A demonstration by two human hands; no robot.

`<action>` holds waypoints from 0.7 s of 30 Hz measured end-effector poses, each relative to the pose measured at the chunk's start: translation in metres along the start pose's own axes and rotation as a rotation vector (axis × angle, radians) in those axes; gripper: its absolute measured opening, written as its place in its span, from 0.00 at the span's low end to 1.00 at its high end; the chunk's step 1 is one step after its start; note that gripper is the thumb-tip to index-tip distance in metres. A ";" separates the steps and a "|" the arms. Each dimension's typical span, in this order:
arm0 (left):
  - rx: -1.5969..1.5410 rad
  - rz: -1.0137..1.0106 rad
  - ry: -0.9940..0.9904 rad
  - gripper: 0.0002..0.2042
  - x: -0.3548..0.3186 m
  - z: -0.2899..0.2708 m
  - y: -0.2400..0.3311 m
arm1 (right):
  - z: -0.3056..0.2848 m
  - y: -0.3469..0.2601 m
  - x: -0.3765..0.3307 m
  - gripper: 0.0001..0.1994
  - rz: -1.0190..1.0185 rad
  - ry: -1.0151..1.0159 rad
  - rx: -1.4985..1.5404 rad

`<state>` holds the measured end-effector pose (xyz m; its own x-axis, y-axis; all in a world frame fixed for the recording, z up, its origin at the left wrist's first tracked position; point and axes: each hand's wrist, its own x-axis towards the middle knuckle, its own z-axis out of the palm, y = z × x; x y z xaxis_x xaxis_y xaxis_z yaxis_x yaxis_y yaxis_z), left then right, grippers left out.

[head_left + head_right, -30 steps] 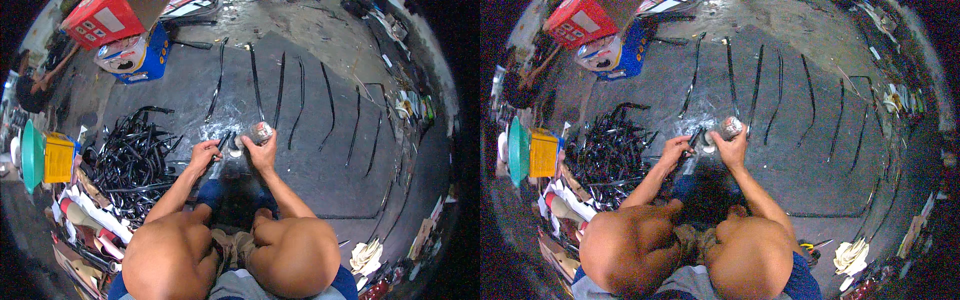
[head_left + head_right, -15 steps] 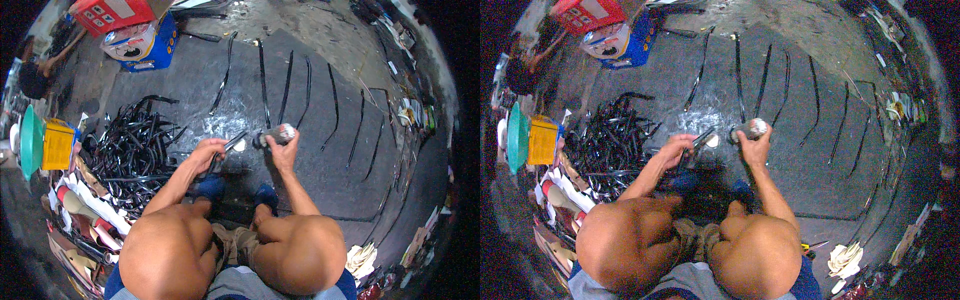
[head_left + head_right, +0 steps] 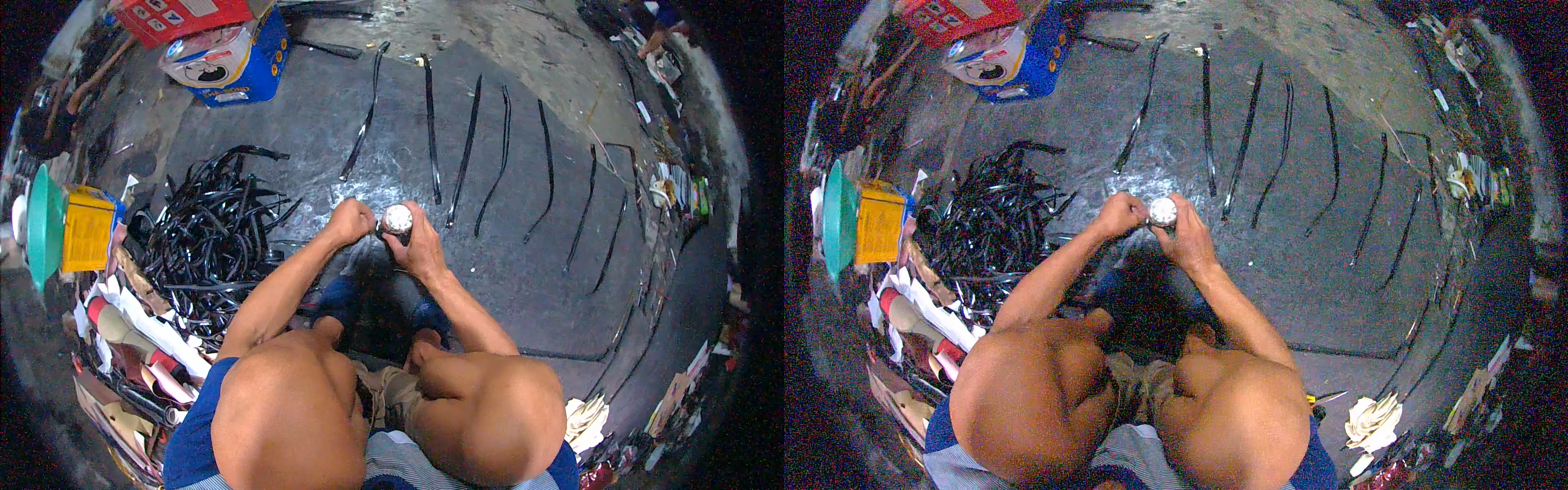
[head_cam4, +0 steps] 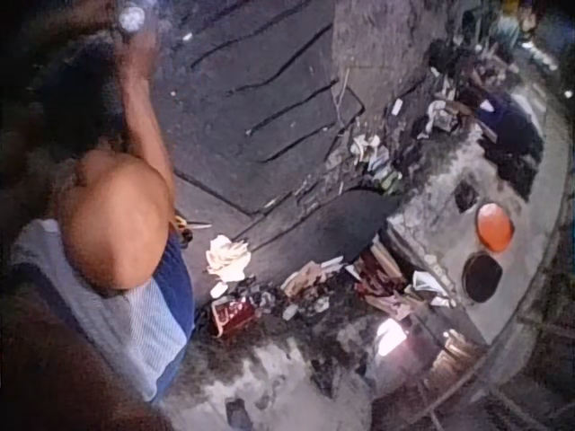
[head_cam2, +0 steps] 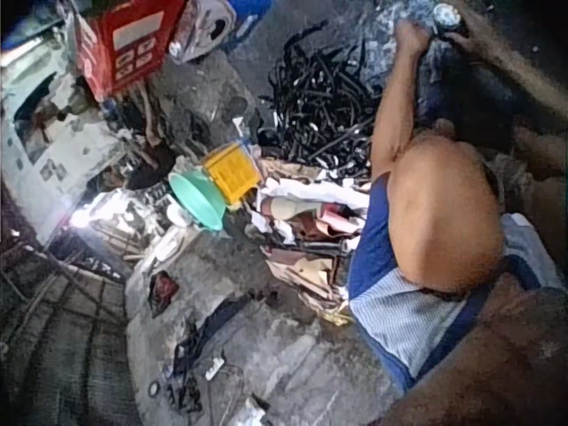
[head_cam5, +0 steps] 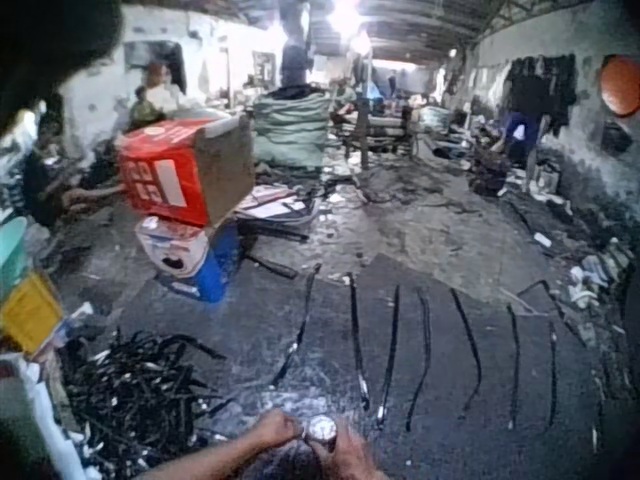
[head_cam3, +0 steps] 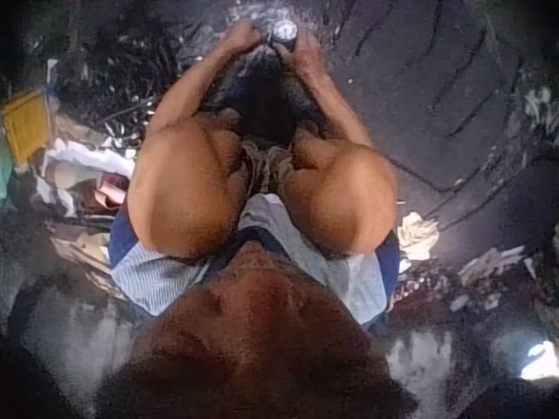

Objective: The person sits on the floor and uses a knife to strip the black outer sheath from a bundle of cables. After stripping several pieces, the person uses a small cylindrical object to rub or clean the stripped cable ends.

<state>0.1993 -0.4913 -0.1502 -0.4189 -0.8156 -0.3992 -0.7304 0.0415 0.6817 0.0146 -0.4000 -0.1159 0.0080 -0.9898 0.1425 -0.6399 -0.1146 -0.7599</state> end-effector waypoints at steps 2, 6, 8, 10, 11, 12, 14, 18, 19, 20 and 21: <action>-0.011 0.211 0.061 0.18 -0.004 0.001 0.002 | 0.005 -0.003 -0.003 0.40 -0.017 -0.011 -0.035; -0.214 0.552 0.231 0.31 -0.027 0.012 -0.001 | 0.000 -0.012 -0.001 0.39 -0.060 -0.027 0.081; -0.252 0.491 0.191 0.33 -0.030 0.018 0.010 | -0.001 0.003 -0.005 0.35 0.168 -0.042 0.063; -0.316 0.479 0.160 0.32 -0.030 0.016 0.022 | 0.015 0.042 -0.010 0.31 0.483 -0.046 0.179; -0.321 0.477 0.147 0.31 -0.030 0.014 0.023 | 0.019 0.046 -0.007 0.29 0.542 -0.062 0.207; -0.326 0.475 0.135 0.30 -0.031 0.012 0.024 | 0.022 0.051 -0.003 0.27 0.601 -0.079 0.234; -0.306 0.508 0.177 0.28 -0.030 0.012 0.022 | 0.031 0.055 0.003 0.22 0.689 -0.080 0.372; -0.244 0.510 0.173 0.26 -0.031 0.009 0.035 | 0.028 0.066 0.002 0.18 0.752 0.052 0.704; -0.244 0.518 0.200 0.25 -0.028 0.014 0.028 | 0.025 0.062 0.003 0.18 0.736 0.087 0.766; -0.240 0.519 0.203 0.25 -0.028 0.014 0.024 | 0.019 0.048 0.005 0.18 0.725 0.119 0.830; -0.237 0.521 0.203 0.25 -0.028 0.014 0.021 | 0.006 0.038 0.004 0.17 0.670 0.158 1.021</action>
<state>0.1884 -0.4596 -0.1332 -0.5607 -0.8173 0.1329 -0.3072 0.3544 0.8832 -0.0046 -0.4091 -0.1478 -0.2294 -0.8658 -0.4448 0.4131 0.3271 -0.8499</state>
